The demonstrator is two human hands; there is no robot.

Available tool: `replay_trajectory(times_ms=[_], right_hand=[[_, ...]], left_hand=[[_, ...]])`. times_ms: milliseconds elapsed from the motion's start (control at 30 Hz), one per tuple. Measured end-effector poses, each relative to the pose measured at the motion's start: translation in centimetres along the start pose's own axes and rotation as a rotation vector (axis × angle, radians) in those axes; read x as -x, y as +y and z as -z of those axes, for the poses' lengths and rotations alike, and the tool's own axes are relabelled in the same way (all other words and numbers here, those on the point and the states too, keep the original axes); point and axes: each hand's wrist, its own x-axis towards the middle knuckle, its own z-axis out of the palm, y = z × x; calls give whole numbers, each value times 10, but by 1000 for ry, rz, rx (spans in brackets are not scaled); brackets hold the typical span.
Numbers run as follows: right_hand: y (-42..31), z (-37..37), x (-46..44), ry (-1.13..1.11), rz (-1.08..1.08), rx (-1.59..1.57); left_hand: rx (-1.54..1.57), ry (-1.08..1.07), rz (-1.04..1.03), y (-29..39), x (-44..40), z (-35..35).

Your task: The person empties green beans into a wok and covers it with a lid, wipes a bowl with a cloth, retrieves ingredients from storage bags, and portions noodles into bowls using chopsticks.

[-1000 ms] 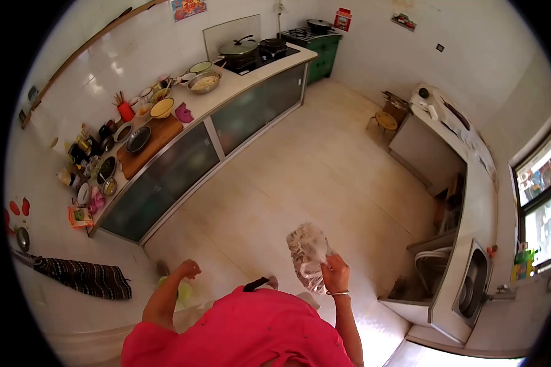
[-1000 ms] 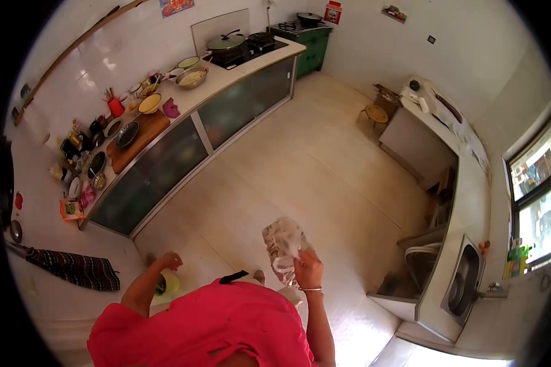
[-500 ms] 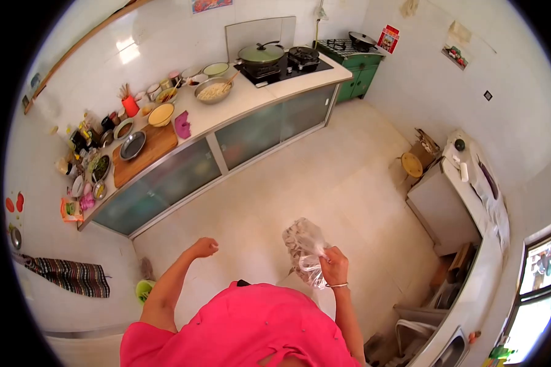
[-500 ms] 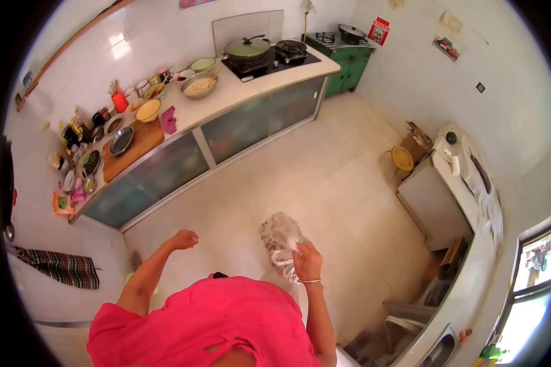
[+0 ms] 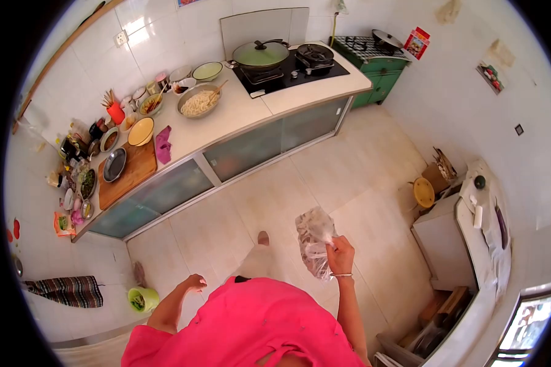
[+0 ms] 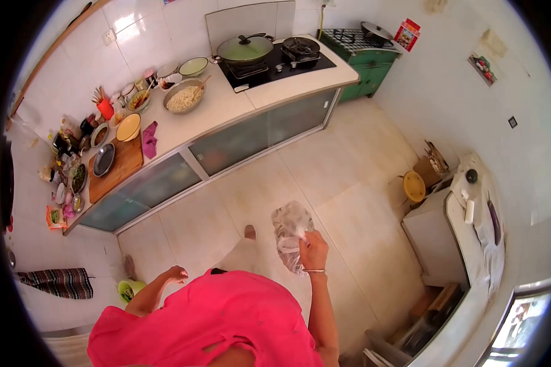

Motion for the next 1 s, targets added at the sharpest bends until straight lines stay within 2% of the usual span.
replay_trajectory(times_ms=[133,233,367,500,667,800,900,1000], right_hand=[[14,-25,-81,-16,3,36],[18,-43,-146,15,-8,24],[27,-59,-234,53,-56,24],[56,-76,-325,102,-138,-24],[96,-87,-452,153,-252,-232],[152,-100,-548,183,-288,-379],[166,-98,-625,233,-381,-406],[187,-96,-701,240,-400,-340]], left_hand=[[42,42,-13,43,-50,48],[95,68,-86,92,-83,100],[-19,224,-283,169,-114,172],[48,279,-337,241,-141,218],[143,311,-293,321,-166,234],[218,302,-213,340,-204,221],[248,222,-69,377,-206,210],[308,200,-57,431,-207,205]])
